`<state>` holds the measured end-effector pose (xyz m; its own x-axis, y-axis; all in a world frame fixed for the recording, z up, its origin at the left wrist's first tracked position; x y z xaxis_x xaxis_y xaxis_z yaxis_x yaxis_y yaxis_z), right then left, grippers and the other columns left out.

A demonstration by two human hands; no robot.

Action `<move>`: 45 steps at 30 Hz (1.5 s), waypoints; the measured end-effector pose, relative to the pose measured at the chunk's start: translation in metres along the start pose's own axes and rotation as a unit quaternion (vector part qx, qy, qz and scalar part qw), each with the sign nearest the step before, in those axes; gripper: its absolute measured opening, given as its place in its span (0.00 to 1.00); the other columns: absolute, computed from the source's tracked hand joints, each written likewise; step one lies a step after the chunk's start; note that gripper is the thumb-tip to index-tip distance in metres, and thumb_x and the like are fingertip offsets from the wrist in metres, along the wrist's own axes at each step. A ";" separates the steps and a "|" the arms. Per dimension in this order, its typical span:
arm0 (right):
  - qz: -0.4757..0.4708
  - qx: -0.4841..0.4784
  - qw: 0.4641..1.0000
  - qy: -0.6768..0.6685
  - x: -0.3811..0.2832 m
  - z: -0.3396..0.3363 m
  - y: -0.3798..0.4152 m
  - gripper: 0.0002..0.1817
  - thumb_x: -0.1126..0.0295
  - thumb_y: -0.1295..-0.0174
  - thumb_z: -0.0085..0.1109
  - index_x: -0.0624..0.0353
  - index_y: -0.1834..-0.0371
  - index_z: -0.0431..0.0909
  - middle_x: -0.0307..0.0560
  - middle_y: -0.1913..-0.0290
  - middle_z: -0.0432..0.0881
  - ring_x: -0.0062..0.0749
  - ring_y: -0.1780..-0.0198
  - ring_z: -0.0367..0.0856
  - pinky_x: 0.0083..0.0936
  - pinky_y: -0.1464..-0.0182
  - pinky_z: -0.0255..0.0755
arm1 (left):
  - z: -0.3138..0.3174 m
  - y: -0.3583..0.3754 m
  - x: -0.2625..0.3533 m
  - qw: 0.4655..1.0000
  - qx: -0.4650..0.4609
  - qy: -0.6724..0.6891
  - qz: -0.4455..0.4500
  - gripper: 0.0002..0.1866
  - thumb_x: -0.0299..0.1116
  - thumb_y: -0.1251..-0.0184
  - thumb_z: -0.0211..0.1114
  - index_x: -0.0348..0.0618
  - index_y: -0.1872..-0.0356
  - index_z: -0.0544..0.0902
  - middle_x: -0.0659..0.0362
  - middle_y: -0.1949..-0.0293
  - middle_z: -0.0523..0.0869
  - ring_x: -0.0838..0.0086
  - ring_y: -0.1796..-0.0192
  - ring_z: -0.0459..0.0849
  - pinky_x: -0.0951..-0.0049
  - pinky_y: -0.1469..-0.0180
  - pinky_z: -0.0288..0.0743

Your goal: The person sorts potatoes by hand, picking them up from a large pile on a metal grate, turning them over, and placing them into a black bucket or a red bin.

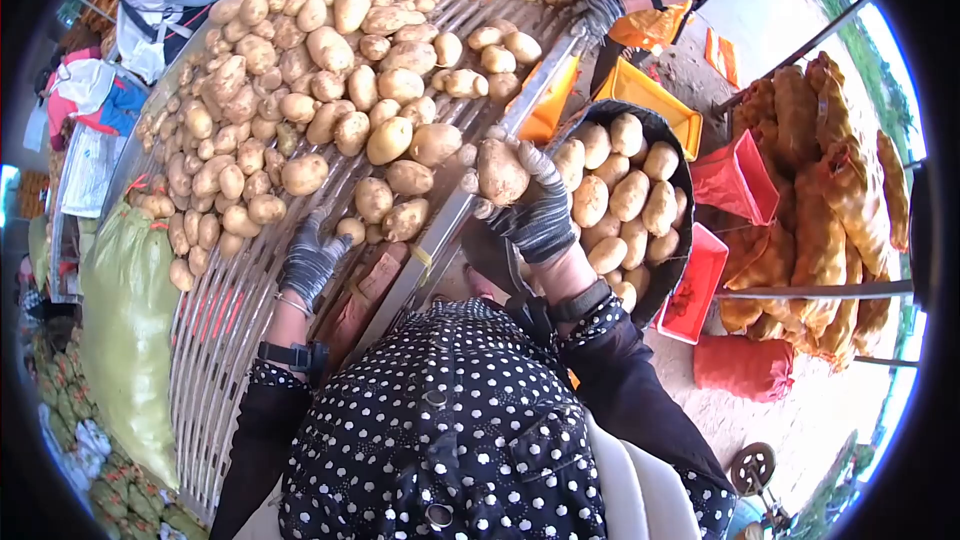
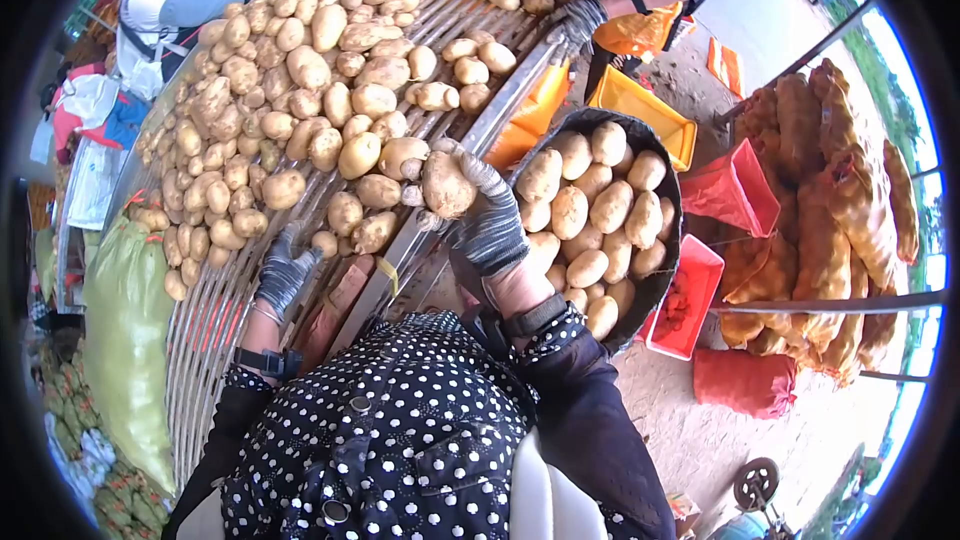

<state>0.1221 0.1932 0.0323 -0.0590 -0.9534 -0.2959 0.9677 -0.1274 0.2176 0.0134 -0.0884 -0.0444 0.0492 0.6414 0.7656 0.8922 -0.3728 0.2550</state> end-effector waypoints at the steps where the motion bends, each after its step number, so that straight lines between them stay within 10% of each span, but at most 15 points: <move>1: -0.010 -0.018 1.000 0.015 -0.005 -0.003 -0.001 0.25 0.54 0.39 0.60 0.57 0.44 0.71 0.54 0.54 0.81 0.41 0.60 0.85 0.27 0.66 0.82 | 0.008 -0.003 0.007 1.000 -0.015 0.000 0.005 0.35 0.33 0.45 0.73 0.35 0.37 0.69 0.46 0.42 0.78 0.60 0.39 0.75 0.64 0.37 0.68; 4: -0.006 -0.061 0.998 -0.017 -0.016 -0.022 0.002 0.24 0.51 0.36 0.57 0.57 0.45 0.72 0.54 0.55 0.82 0.42 0.60 0.85 0.30 0.66 0.83 | 0.031 -0.012 0.054 0.963 -0.002 -0.251 0.101 0.42 0.40 0.51 0.77 0.36 0.35 0.67 0.41 0.41 0.76 0.51 0.39 0.75 0.61 0.36 0.67; 13: -0.068 0.098 0.992 -0.038 -0.059 -0.096 0.069 0.18 0.51 0.32 0.51 0.53 0.52 0.72 0.53 0.55 0.80 0.45 0.61 0.82 0.30 0.72 0.77 | 0.060 -0.028 0.053 0.959 -0.051 -0.220 0.173 0.48 0.33 0.56 0.80 0.37 0.32 0.62 0.45 0.36 0.70 0.57 0.32 0.68 0.63 0.30 0.60; 18: -0.236 0.251 0.931 0.123 -0.154 -0.255 0.167 0.23 0.43 0.31 0.44 0.51 0.51 0.72 0.49 0.54 0.81 0.40 0.59 0.82 0.33 0.69 0.77 | 0.070 -0.021 0.061 0.928 -0.034 -0.292 0.230 0.50 0.33 0.61 0.81 0.38 0.32 0.63 0.42 0.32 0.62 0.50 0.30 0.61 0.60 0.28 0.57; 22: -0.351 0.482 0.772 0.220 -0.255 -0.262 0.291 0.19 0.59 0.35 0.56 0.54 0.45 0.71 0.47 0.57 0.81 0.36 0.61 0.81 0.32 0.70 0.78 | 0.063 -0.016 0.071 0.959 -0.075 -0.258 0.092 0.48 0.42 0.56 0.79 0.49 0.31 0.65 0.40 0.30 0.57 0.47 0.28 0.58 0.58 0.28 0.57; 25: -0.281 0.688 0.421 0.520 -0.306 -0.273 0.361 0.27 0.73 0.40 0.63 0.58 0.37 0.67 0.51 0.50 0.79 0.35 0.57 0.80 0.30 0.59 0.81 | 0.057 -0.020 0.077 0.957 -0.088 -0.254 0.109 0.44 0.43 0.53 0.77 0.47 0.32 0.67 0.43 0.29 0.57 0.49 0.27 0.57 0.60 0.27 0.56; 29: -0.342 0.546 0.460 0.611 -0.305 -0.251 0.273 0.26 0.71 0.40 0.64 0.64 0.38 0.70 0.49 0.43 0.78 0.35 0.49 0.79 0.27 0.42 0.73 | 0.052 -0.031 0.060 0.978 -0.046 -0.170 0.110 0.41 0.40 0.51 0.76 0.42 0.34 0.69 0.43 0.30 0.61 0.51 0.28 0.59 0.60 0.28 0.56; 31: -0.349 0.428 0.631 0.546 -0.242 -0.198 0.170 0.22 0.73 0.38 0.62 0.65 0.40 0.72 0.48 0.43 0.78 0.33 0.47 0.78 0.28 0.40 0.70 | 0.042 -0.032 0.049 0.991 -0.022 -0.088 0.100 0.35 0.37 0.46 0.73 0.40 0.36 0.70 0.44 0.34 0.68 0.53 0.32 0.67 0.61 0.31 0.61; 34: -0.258 0.123 0.700 0.655 -0.154 -0.135 0.035 0.17 0.75 0.38 0.57 0.65 0.45 0.75 0.48 0.49 0.81 0.35 0.48 0.79 0.28 0.44 0.73 | 0.002 -0.009 0.033 0.988 0.058 -0.069 0.122 0.33 0.34 0.43 0.71 0.37 0.37 0.70 0.45 0.39 0.75 0.57 0.36 0.72 0.63 0.34 0.66; 35: -0.220 0.013 0.853 0.473 -0.110 -0.122 0.003 0.17 0.75 0.37 0.56 0.66 0.45 0.74 0.48 0.50 0.80 0.37 0.49 0.79 0.29 0.44 0.73 | -0.007 -0.008 0.006 0.992 0.065 -0.066 0.086 0.31 0.31 0.42 0.70 0.36 0.38 0.70 0.45 0.40 0.76 0.59 0.38 0.74 0.64 0.36 0.68; 36: -0.213 0.050 0.573 0.789 -0.060 -0.042 -0.003 0.16 0.75 0.42 0.61 0.61 0.49 0.78 0.52 0.54 0.82 0.43 0.51 0.80 0.30 0.48 0.74 | -0.018 -0.001 -0.024 0.993 0.090 -0.057 0.052 0.29 0.30 0.40 0.69 0.35 0.38 0.71 0.46 0.40 0.76 0.62 0.39 0.76 0.66 0.37 0.70; 38: -0.256 -0.100 0.437 0.856 0.008 0.022 -0.029 0.19 0.74 0.49 0.66 0.57 0.52 0.79 0.53 0.55 0.81 0.49 0.51 0.80 0.37 0.46 0.74 | -0.031 0.015 -0.067 0.989 0.070 0.128 -0.011 0.26 0.28 0.38 0.67 0.33 0.39 0.71 0.49 0.42 0.79 0.67 0.41 0.78 0.69 0.39 0.72; 45: -0.207 -0.220 0.192 0.934 0.117 0.067 -0.129 0.30 0.62 0.50 0.67 0.52 0.40 0.73 0.55 0.37 0.70 0.55 0.37 0.68 0.47 0.35 0.63 | -0.053 0.052 -0.110 0.984 0.061 0.101 -0.134 0.24 0.31 0.38 0.68 0.32 0.43 0.75 0.49 0.45 0.82 0.65 0.43 0.80 0.70 0.40 0.72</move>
<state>-0.0263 0.0799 0.0321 -0.3601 0.9264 -0.1099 0.9260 0.3407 -0.1625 0.0302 -0.2139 -0.0837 -0.2755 0.5545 0.7853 0.9084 -0.1172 0.4014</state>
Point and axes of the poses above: each hand's wrist, its own y-axis away from the middle knuckle, its own z-axis out of the palm, x = y × z, the point moved 8 cm from there along -y, towards the middle knuckle
